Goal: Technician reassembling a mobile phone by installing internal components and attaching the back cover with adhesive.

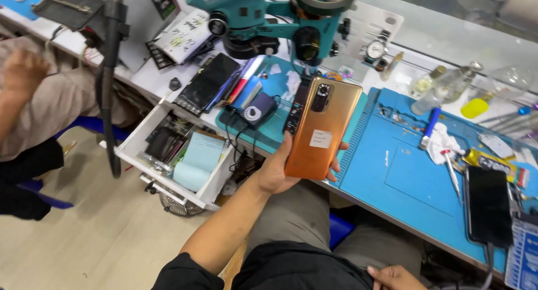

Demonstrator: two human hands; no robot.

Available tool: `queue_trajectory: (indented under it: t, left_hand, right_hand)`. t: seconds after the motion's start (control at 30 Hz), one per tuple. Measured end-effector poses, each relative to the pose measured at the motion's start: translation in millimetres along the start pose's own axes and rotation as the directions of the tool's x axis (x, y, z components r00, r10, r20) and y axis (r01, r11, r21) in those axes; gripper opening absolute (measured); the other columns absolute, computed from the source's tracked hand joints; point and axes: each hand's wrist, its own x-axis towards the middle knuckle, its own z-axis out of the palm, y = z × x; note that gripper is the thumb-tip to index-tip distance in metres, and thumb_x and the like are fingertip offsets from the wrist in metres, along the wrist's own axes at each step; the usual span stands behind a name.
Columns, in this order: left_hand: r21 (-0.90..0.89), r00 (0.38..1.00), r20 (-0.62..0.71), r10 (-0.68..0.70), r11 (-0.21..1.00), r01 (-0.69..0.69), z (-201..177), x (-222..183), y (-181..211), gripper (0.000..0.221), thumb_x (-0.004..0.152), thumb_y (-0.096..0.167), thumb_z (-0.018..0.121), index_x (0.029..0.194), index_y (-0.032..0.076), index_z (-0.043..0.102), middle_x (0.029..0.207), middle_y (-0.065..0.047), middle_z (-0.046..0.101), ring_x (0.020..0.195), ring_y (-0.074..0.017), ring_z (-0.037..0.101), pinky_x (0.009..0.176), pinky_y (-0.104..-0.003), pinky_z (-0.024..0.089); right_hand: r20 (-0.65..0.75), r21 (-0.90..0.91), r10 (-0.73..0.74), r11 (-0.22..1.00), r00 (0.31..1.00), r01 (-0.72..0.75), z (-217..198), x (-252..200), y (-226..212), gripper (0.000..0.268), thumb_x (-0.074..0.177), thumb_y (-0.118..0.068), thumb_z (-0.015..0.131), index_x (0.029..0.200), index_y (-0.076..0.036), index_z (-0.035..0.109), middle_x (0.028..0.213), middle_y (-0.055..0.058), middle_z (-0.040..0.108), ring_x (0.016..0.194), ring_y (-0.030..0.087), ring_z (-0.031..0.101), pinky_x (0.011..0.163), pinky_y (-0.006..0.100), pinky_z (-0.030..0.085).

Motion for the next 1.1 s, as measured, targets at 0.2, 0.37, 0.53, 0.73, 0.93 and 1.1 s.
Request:
queue_trajectory:
  t: [0.2, 0.37, 0.53, 0.73, 0.93, 1.1]
  left_hand:
    - [0.047, 0.985, 0.071, -0.159, 0.987, 0.156, 3.4, 62.2, -62.1, 0.102, 0.087, 0.069, 0.061, 0.164, 0.016, 0.022, 0.152, -0.020, 0.048, 0.123, -0.0363, 0.062, 0.100, -0.053, 0.060]
    - [0.163, 0.983, 0.127, -0.136, 0.980, 0.115, -17.8, 88.4, -111.3, 0.087, 0.096, 0.055, 0.063, 0.164, 0.022, 0.021, 0.155, -0.016, 0.047, 0.135, -0.0412, 0.059, 0.097, -0.054, 0.060]
    - [0.105, 0.998, 0.068, -0.006, 0.994, -0.001, -37.5, 89.0, -144.0, 0.074, 0.102, 0.015, 0.064, 0.164, 0.012, 0.024, 0.154, -0.023, 0.046, 0.126, -0.0424, 0.059, 0.093, -0.058, 0.060]
    - [0.221, 0.999, 0.003, -0.048, 0.974, 0.046, -20.9, 84.7, -121.2, 0.080, 0.098, 0.024, 0.071, 0.164, 0.013, 0.026, 0.154, -0.024, 0.045, 0.133, -0.0416, 0.053, 0.100, -0.055, 0.057]
    - [0.301, 0.993, -0.037, -0.111, 0.946, 0.117, -6.3, 86.3, -109.5, 0.085, 0.094, 0.031, 0.075, 0.162, 0.012, 0.029, 0.152, -0.027, 0.046, 0.136, -0.0457, 0.051, 0.103, -0.055, 0.055]
    - [0.257, 0.994, -0.028, -0.103, 0.960, 0.106, -13.6, 86.1, -116.2, 0.083, 0.094, 0.029, 0.075, 0.162, 0.013, 0.030, 0.150, -0.025, 0.048, 0.135, -0.0444, 0.052, 0.101, -0.053, 0.056]
  right_hand:
    - [-0.134, -0.552, -0.402, 0.789, 0.906, 0.269, 68.9, -159.2, -88.6, 0.020, 0.093, -0.033, 0.075, 0.095, -0.014, 0.082, 0.070, 0.002, 0.082, 0.063, 0.010, 0.077, 0.072, 0.023, 0.056]
    - [-0.298, -0.448, -0.927, 0.346, 0.227, 0.824, 76.4, -204.3, -143.1, 0.033, 0.089, -0.025, 0.072, 0.119, -0.011, 0.068, 0.120, 0.006, 0.069, 0.115, 0.020, 0.068, 0.096, 0.036, 0.063]
    - [-0.414, -0.358, -0.899, 0.305, 0.143, 0.883, 86.7, -169.2, -182.9, 0.066, 0.070, -0.018, 0.096, 0.125, -0.004, 0.063, 0.118, 0.012, 0.063, 0.116, 0.029, 0.065, 0.096, 0.042, 0.060]
    - [-0.464, -0.291, -0.868, 0.337, 0.176, 0.895, 96.7, -163.7, -191.9, 0.077, 0.065, -0.021, 0.100, 0.126, -0.002, 0.059, 0.112, 0.017, 0.062, 0.114, 0.031, 0.065, 0.098, 0.042, 0.059]
    - [-0.473, -0.246, -0.850, 0.382, 0.234, 0.891, 92.2, -164.5, -190.1, 0.079, 0.064, -0.022, 0.101, 0.126, 0.000, 0.058, 0.113, 0.018, 0.064, 0.111, 0.029, 0.066, 0.098, 0.040, 0.059]
    - [-0.468, -0.233, -0.841, 0.412, 0.269, 0.881, 89.6, -163.2, -189.9, 0.081, 0.063, -0.023, 0.102, 0.126, 0.001, 0.056, 0.111, 0.018, 0.065, 0.108, 0.027, 0.065, 0.096, 0.038, 0.059]
